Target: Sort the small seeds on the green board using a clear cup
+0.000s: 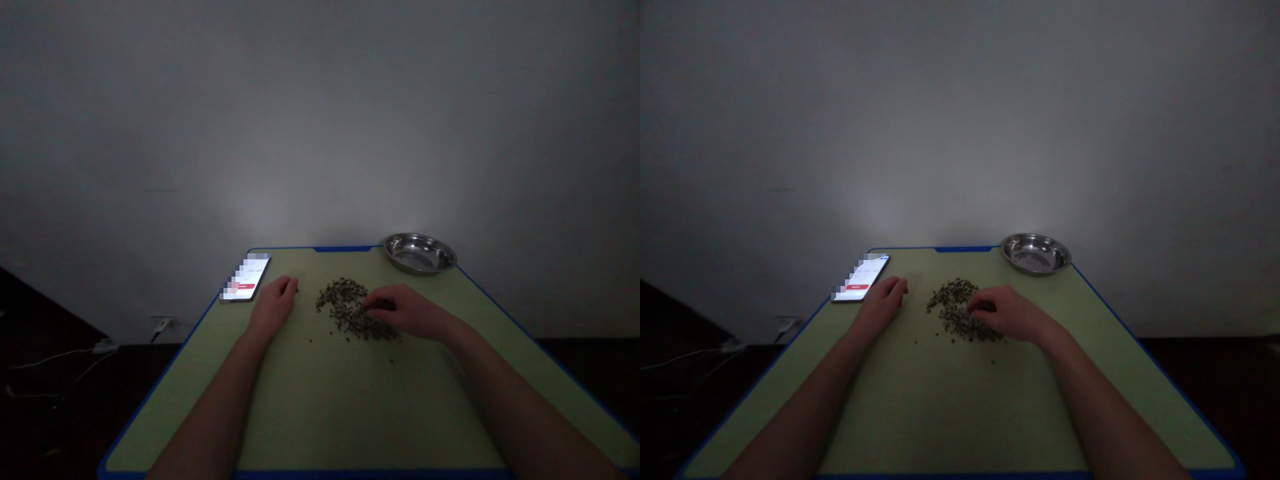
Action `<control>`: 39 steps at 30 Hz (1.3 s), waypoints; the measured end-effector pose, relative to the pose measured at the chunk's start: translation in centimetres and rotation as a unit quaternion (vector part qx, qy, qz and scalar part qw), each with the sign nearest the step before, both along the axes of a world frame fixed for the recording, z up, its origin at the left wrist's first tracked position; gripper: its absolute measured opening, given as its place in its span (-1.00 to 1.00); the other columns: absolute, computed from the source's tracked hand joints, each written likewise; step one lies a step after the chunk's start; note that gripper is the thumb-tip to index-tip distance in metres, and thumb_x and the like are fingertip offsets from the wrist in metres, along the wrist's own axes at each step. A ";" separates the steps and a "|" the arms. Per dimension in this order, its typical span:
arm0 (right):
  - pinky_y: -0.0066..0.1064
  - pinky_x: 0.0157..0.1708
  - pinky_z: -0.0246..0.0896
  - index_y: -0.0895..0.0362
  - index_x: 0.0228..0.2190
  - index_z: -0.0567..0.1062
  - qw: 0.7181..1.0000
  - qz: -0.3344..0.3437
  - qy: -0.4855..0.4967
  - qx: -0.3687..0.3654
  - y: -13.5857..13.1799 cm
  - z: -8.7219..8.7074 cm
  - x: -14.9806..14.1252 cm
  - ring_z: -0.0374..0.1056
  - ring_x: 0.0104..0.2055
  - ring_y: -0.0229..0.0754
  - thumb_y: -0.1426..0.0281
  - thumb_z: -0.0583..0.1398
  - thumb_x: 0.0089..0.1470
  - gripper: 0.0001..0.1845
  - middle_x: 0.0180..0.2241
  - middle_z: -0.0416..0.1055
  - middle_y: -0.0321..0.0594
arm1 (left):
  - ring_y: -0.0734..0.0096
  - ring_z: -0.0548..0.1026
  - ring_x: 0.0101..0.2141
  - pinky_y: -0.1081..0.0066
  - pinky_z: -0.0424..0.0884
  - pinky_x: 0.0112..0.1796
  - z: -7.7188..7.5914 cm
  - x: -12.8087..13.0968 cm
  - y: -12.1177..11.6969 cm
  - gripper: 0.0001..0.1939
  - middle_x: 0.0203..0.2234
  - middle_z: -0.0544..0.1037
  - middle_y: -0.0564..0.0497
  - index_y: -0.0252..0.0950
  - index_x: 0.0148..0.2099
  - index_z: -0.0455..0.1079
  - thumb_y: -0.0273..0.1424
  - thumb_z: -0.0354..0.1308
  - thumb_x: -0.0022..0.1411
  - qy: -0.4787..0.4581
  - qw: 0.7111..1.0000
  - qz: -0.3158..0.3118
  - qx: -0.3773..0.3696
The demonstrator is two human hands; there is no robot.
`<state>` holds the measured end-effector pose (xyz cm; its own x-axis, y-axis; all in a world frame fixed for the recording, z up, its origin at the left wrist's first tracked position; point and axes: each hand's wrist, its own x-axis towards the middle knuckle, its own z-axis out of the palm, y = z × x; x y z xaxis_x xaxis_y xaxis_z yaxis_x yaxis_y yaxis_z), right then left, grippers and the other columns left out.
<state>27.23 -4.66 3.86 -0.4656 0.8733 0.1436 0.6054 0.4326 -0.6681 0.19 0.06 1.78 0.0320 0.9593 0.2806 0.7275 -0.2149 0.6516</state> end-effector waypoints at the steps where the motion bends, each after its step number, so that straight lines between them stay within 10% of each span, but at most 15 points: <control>1: -0.44 -0.37 0.21 0.14 -0.33 0.55 1.000 0.009 -0.002 -0.008 -0.1 0.0 -0.1 0.38 -0.38 -0.23 0.45 0.16 -0.01 -0.82 -0.38 0.51 -0.23 | 0.42 0.34 -0.51 0.43 0.17 -0.45 0.0 0.0 0.0 -0.63 -0.59 0.41 0.07 -0.28 -0.45 0.32 -0.16 -0.15 0.20 0.002 1.000 -0.002 0.001; 22: -0.27 -0.16 0.24 0.10 -0.25 0.52 0.976 -0.100 -0.041 0.191 1.8 -1.9 0.7 0.39 -0.20 -0.12 0.49 0.06 0.09 -0.74 -0.25 0.51 -0.14 | 0.43 0.30 -0.55 0.44 0.10 -0.51 -0.1 -0.2 0.0 -0.61 -0.64 0.34 0.08 -0.28 -0.43 0.33 -0.13 -0.15 0.19 0.025 1.000 -0.014 -0.003; 39: -0.38 -0.21 0.24 0.09 -0.27 0.53 0.996 -0.024 0.019 0.088 0.4 -2.1 -2.6 0.42 -0.25 -0.20 0.48 0.14 0.05 -0.79 -0.28 0.53 -0.23 | 0.43 0.27 -0.54 0.43 0.06 -0.52 0.0 0.0 0.0 -0.60 -0.65 0.33 0.07 -0.29 -0.47 0.33 -0.14 -0.15 0.18 0.047 0.999 -0.015 0.008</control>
